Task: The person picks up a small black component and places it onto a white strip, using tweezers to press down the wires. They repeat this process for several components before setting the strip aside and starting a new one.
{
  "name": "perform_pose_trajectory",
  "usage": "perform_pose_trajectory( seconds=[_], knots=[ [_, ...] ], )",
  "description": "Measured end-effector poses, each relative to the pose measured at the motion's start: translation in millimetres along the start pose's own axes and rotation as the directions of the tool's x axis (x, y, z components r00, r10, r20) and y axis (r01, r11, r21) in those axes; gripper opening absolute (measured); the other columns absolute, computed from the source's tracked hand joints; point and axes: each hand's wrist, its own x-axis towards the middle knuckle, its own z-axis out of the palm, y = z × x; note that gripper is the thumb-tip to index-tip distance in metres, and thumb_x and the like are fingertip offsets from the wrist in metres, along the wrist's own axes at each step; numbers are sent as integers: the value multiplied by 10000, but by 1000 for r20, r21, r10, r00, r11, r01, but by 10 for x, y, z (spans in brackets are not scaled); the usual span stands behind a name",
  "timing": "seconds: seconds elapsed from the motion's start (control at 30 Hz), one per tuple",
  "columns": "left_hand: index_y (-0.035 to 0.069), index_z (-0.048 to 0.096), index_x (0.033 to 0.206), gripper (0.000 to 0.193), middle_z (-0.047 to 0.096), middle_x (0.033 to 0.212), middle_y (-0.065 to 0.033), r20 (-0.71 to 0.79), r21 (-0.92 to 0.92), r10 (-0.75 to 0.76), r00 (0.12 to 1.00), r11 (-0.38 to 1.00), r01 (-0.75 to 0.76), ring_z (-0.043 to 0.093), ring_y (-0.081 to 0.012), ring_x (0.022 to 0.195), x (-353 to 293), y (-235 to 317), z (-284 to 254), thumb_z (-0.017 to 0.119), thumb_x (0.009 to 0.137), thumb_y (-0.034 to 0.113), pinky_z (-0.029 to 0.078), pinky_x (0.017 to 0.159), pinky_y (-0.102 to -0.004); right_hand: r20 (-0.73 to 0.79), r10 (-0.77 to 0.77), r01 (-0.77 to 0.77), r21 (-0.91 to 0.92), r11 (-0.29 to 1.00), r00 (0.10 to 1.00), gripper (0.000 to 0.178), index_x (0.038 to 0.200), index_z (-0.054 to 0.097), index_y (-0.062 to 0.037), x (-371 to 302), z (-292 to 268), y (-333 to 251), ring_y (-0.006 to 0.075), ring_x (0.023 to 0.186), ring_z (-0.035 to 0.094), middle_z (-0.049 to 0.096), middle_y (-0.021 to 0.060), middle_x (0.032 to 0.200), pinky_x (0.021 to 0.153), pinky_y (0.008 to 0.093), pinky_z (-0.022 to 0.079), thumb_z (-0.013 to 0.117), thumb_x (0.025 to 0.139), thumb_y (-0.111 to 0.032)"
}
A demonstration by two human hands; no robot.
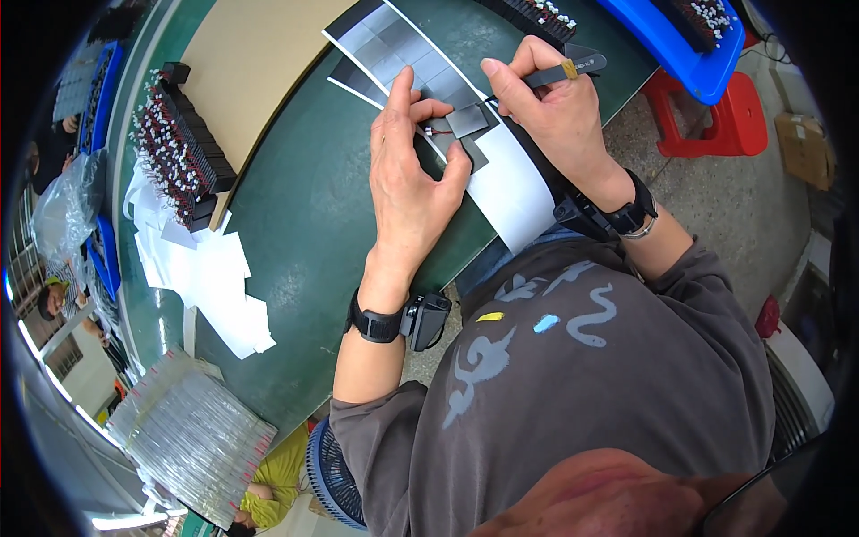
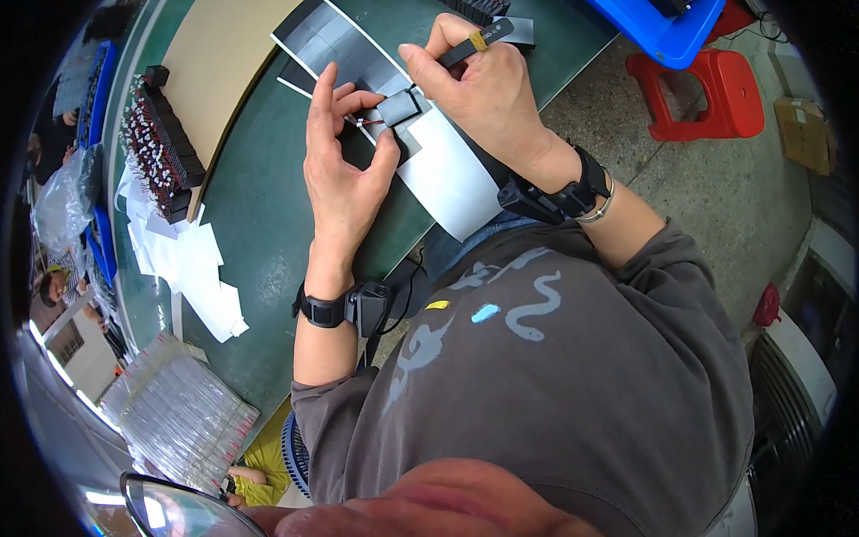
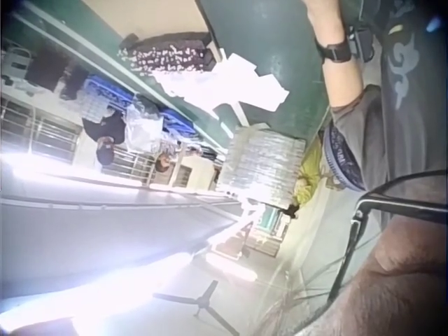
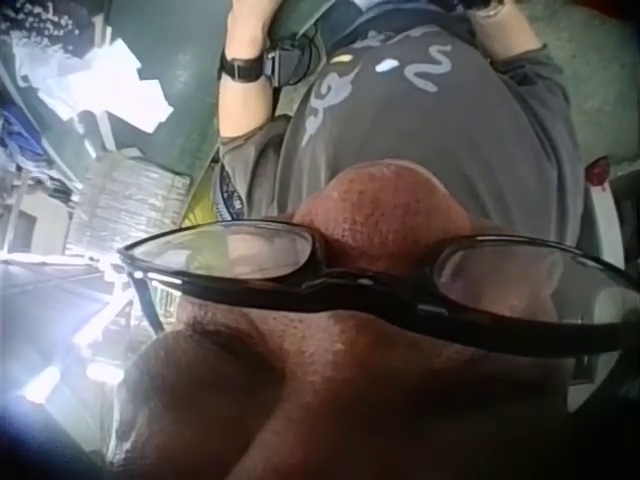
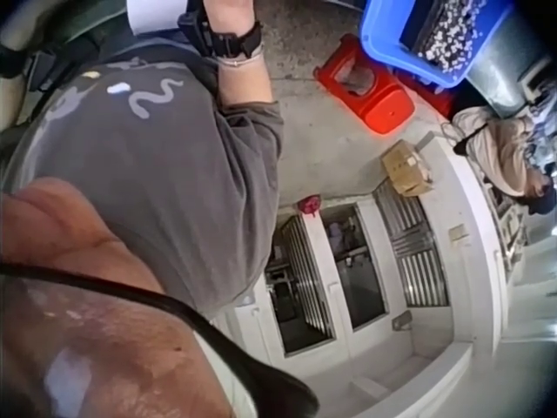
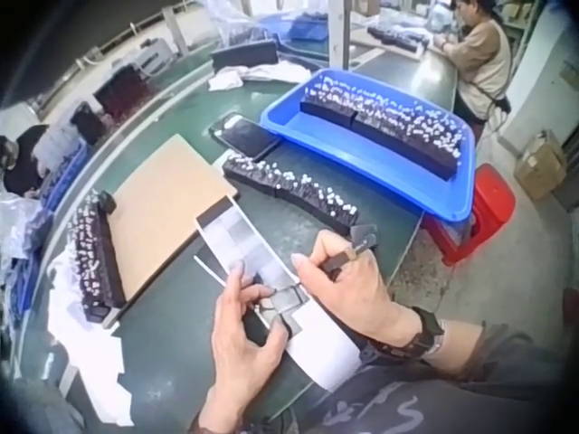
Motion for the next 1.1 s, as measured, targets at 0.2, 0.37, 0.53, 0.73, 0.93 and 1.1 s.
perform_pose_trajectory(
  seconds=[0.2, 0.37, 0.53, 0.73, 0.93, 1.1],
  knots=[
    [47, 350, 1548, 837, 691, 1135, -93, -14, -4, -5, 1000, 1000, 5, 608, -271, 1189, -3, -13, -12, 701, 790, -12, 499, 996, -386, 111, -305, 317, -111, 942, 946, 126, 1009, 698, -42, -35, -89, -81, 186, 815, 691, 731, 60, 899, 731, 288, 528, 691, 976, -163],
    [15, 327, 1548, 872, 686, 1103, -106, -18, -24, 10, 1000, 1000, -10, 587, -311, 1159, -9, -29, 3, 710, 766, -29, 490, 1014, -430, 348, -446, 551, -316, 772, 825, 261, 1184, 715, -36, -102, -130, -174, 319, 1066, 691, 745, 104, 1090, 897, 384, 542, 703, 938, -122],
    [66, 335, 1559, 855, 690, 1145, -112, -23, -24, 16, 1000, 1000, -17, 602, -276, 1226, -12, -47, 3, 719, 797, 14, 492, 1031, -396, 335, -410, 496, -232, 837, 848, 259, 1160, 715, -26, -18, -126, -102, 319, 1106, 685, 737, 109, 1110, 921, 396, 546, 728, 908, -86],
    [71, 310, 1573, 880, 693, 1143, -116, -12, -20, 37, 999, 999, -37, 586, -287, 1251, -6, -61, 11, 726, 799, 25, 477, 1060, -417, 358, -413, 491, -160, 856, 837, 265, 1097, 706, -11, -8, -149, -60, 333, 1105, 682, 733, 120, 1094, 959, 412, 544, 776, 842, -27],
    [76, 301, 1579, 884, 696, 1145, -116, 3, -13, 45, 999, 999, -44, 590, -290, 1245, -8, -43, 4, 719, 801, 25, 476, 1064, -417, 338, -522, 606, -229, 762, 783, 239, 1049, 697, -10, -35, -196, -73, 321, 1095, 687, 731, 132, 1081, 962, 400, 548, 788, 827, -10],
    [69, 343, 1558, 882, 695, 1145, -113, 10, -69, 67, 998, 995, -66, 605, -292, 1201, 1, -2, -16, 772, 787, 46, 495, 1035, -411, 241, -277, 284, 3, 959, 930, 225, 1087, 677, -20, -89, -271, -136, 231, 1122, 680, 725, 108, 1125, 990, 359, 530, 752, 877, 4]
  ],
)
